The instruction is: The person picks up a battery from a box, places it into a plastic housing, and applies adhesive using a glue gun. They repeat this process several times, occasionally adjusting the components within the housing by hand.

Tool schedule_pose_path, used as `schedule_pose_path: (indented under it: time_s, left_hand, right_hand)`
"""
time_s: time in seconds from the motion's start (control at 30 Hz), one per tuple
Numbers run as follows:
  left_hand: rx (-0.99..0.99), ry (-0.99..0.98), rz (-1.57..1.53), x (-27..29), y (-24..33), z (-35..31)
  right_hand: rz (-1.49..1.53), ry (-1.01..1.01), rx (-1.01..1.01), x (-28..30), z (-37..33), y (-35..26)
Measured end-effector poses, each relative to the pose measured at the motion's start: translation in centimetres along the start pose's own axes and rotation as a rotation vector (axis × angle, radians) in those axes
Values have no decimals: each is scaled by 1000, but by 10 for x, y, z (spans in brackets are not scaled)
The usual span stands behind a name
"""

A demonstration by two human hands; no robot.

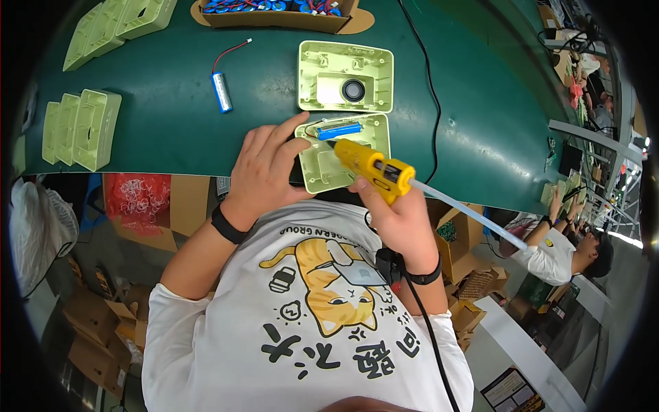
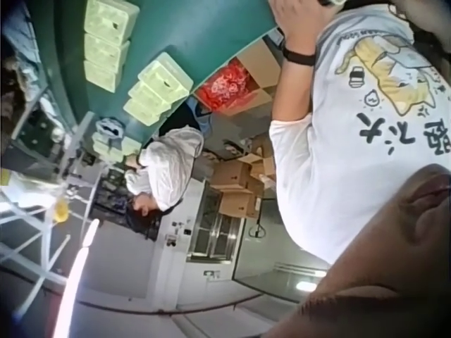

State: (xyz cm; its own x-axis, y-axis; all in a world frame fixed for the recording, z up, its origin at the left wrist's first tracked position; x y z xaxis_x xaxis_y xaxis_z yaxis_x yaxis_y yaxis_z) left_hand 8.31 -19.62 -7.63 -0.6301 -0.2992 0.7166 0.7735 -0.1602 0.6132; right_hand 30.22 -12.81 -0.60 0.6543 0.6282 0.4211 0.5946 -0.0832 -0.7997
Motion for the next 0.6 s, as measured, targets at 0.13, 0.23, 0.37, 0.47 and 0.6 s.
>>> schedule_pose_path:
  time_s: [0.13,0.23,0.37,0.47,0.6]
  left_hand:
    - [-23,29,-127,-3,-4,4]
    - [3,64,-302,7,1,10]
    - [24,-132,-546,-34,55,57]
    - [24,-223,-618,-97,88,89]
    - [11,-298,-752,-175,106,113]
  right_hand:
    - [254,-17,45,0,-1,0]
    - [630,0,109,27,-21,19]
    - [1037,40,255,47,-45,34]
    - [1151,78,337,47,-61,39]
    - [1166,126,378,50,-70,49]
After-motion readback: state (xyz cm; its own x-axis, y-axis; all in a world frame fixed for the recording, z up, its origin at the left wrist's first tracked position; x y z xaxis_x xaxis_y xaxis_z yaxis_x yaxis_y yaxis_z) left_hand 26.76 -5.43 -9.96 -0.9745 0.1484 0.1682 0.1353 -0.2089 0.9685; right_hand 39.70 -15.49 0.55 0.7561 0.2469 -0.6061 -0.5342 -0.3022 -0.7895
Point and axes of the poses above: each hand's wrist, its own z-axis towards the middle knuckle, its own x-axis out of the back of the hand, y = z × x, the point moved 5 cm from there along z, towards the middle knuckle, and after that the axes turned 6 degrees about x, right-handed, at the moved point
